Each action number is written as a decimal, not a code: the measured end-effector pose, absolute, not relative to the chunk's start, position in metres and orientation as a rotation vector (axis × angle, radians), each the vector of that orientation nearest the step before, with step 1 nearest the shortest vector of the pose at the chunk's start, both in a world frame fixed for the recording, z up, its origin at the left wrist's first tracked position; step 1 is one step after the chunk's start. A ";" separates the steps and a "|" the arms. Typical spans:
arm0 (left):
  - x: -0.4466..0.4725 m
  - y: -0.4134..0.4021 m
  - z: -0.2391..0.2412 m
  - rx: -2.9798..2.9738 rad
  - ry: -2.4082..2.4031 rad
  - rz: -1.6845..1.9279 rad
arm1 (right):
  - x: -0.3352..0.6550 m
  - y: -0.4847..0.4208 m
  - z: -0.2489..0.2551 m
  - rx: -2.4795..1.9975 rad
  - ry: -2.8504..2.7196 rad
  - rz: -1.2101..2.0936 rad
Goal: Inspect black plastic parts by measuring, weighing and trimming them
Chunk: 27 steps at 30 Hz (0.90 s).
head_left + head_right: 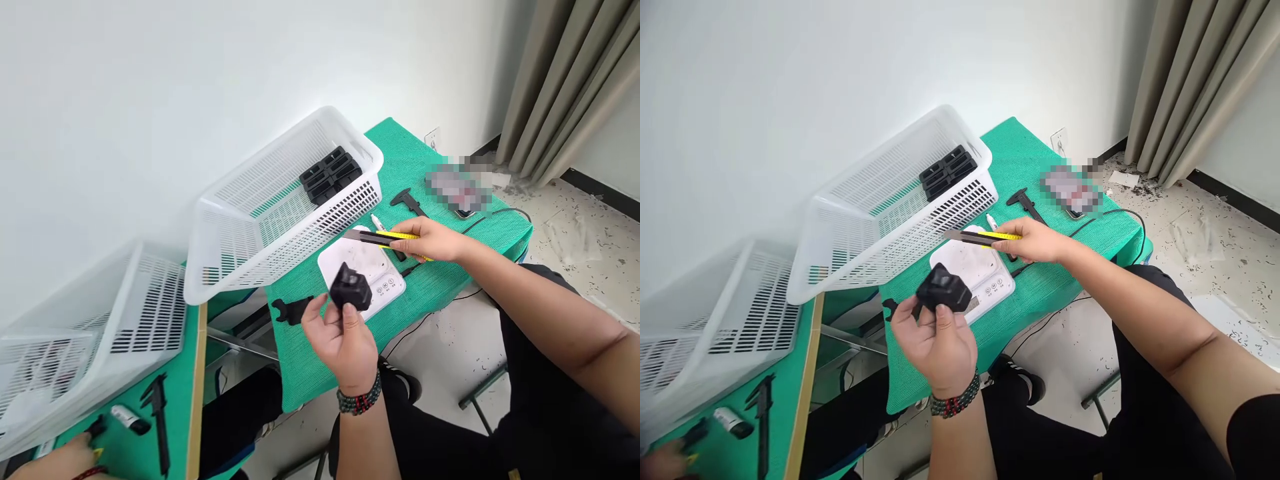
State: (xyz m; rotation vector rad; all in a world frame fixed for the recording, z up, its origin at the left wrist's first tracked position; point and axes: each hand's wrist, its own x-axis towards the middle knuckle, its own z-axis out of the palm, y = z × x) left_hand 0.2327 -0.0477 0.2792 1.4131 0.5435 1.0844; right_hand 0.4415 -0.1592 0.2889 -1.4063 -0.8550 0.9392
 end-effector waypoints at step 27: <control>0.240 -0.045 0.281 1.484 0.343 1.221 | 0.427 -0.159 0.289 -1.401 -0.955 1.102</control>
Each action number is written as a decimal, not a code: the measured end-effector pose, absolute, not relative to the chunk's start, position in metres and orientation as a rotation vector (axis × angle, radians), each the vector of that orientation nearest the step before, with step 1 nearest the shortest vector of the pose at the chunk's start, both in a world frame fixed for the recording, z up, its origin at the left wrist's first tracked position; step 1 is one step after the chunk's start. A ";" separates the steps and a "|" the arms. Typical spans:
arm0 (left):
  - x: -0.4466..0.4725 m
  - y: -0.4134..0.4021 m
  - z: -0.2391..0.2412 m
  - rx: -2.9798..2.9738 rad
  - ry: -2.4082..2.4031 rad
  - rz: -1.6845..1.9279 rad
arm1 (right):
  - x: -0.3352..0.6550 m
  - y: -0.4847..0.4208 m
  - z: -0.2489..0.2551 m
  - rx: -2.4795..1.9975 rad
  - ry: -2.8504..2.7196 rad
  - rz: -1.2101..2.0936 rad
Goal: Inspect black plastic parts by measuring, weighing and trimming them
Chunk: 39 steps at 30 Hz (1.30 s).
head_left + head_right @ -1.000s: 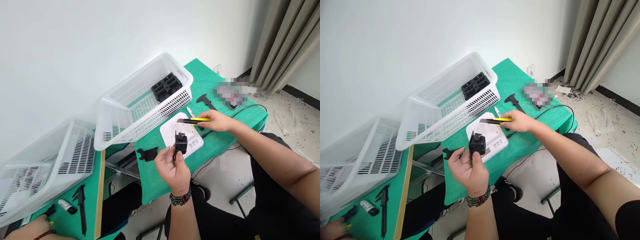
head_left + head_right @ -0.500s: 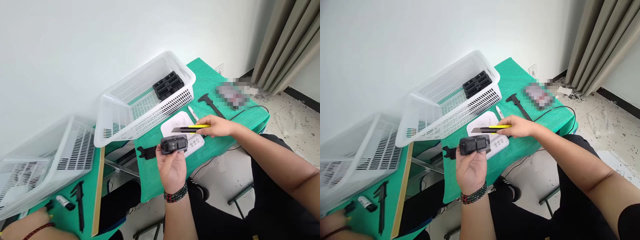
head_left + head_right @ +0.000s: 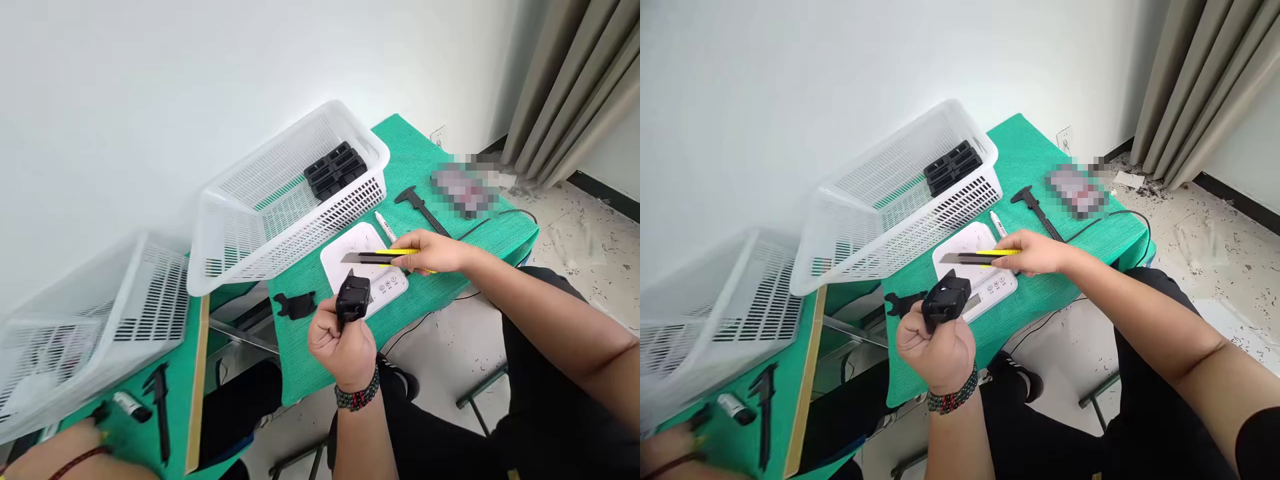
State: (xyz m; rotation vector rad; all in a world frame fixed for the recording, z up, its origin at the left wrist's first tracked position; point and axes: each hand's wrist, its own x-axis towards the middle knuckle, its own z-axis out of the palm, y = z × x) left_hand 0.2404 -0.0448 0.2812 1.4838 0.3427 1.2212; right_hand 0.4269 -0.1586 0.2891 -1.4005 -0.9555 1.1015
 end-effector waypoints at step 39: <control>0.227 -0.044 0.274 1.159 0.420 0.919 | 0.453 -0.157 0.275 -2.515 -0.886 0.100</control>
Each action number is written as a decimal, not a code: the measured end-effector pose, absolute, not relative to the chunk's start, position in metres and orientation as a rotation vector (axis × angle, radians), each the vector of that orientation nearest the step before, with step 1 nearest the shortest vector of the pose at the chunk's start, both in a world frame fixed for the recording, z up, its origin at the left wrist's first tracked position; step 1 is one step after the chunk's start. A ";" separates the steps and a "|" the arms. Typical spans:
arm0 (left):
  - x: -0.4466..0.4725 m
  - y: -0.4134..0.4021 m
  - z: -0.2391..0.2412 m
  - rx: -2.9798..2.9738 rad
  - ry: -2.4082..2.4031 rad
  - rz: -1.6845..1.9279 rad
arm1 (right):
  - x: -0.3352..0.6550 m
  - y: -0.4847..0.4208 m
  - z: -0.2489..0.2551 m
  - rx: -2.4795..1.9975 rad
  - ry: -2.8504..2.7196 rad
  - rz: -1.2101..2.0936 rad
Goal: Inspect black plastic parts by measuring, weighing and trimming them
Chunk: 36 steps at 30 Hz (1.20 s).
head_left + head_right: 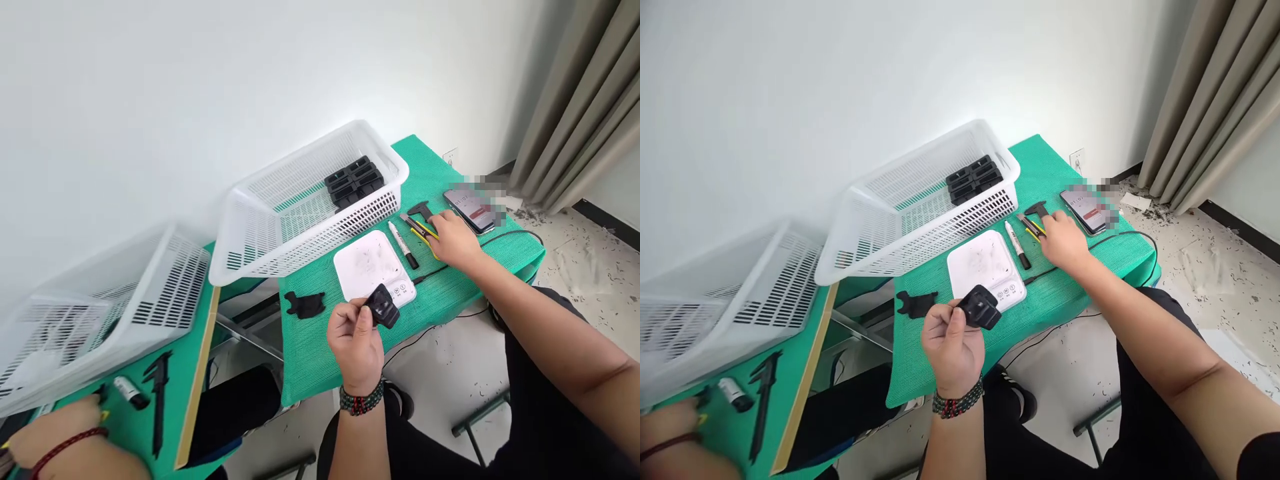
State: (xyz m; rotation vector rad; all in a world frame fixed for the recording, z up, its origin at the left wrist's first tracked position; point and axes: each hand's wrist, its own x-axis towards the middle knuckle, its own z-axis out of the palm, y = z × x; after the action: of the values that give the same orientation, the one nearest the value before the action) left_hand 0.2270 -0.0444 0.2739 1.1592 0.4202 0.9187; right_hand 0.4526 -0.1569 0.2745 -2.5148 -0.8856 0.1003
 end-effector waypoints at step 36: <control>0.226 -0.022 0.294 0.450 0.273 0.676 | 0.307 -0.150 0.275 -0.430 -0.467 1.732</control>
State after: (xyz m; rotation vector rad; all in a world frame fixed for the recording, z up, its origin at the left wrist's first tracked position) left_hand 0.2255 -0.0220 0.2943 0.4503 0.2730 0.6757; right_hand 0.3074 -0.1504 0.2748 -0.4300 -0.4669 1.7317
